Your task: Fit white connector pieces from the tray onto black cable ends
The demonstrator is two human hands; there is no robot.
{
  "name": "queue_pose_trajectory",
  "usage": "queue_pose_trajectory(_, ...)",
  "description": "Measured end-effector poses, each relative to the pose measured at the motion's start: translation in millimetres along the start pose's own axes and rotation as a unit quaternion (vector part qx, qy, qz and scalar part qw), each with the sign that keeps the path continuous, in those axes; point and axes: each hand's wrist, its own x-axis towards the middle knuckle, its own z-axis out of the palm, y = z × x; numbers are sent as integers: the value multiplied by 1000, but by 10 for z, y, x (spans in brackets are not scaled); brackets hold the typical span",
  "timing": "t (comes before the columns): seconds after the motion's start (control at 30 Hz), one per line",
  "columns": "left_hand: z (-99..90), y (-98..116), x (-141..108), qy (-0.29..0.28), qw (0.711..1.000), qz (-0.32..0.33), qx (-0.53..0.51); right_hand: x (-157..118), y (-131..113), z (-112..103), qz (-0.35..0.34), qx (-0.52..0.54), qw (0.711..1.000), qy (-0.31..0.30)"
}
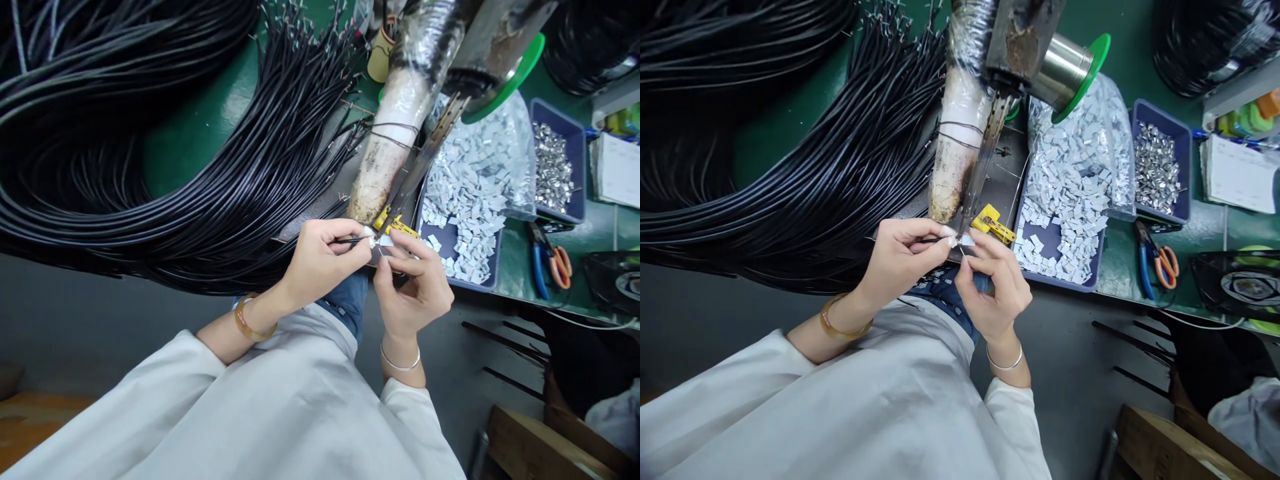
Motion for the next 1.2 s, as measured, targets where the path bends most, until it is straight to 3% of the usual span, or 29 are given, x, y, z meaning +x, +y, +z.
queue_pose_trajectory(0.23, -24, -2, 17, -22, 998, -54, -20, -87, 68, -14, 16, 44, 999, -16)
queue_pose_trajectory(0.47, 18, -27, -3, -2, 999, -33, -25, 2, 50, -16, -9, -36, 999, -22)
queue_pose_trajectory(0.67, 0, 26, -3, 4, 1000, -9, -17, 5, 16, 27, -6, -11, 1000, 6)
queue_pose_trajectory(0.83, -25, 23, 16, -24, 998, -63, -13, -86, 70, 4, 28, 46, 999, 6)
queue_pose_trajectory(1.07, -42, 69, 41, -64, 991, -98, -67, -94, 79, 24, 38, 48, 998, 3)
queue_pose_trajectory(1.2, -64, 32, -31, -106, 989, -91, -52, -75, 76, -240, 55, -6, 998, -39)
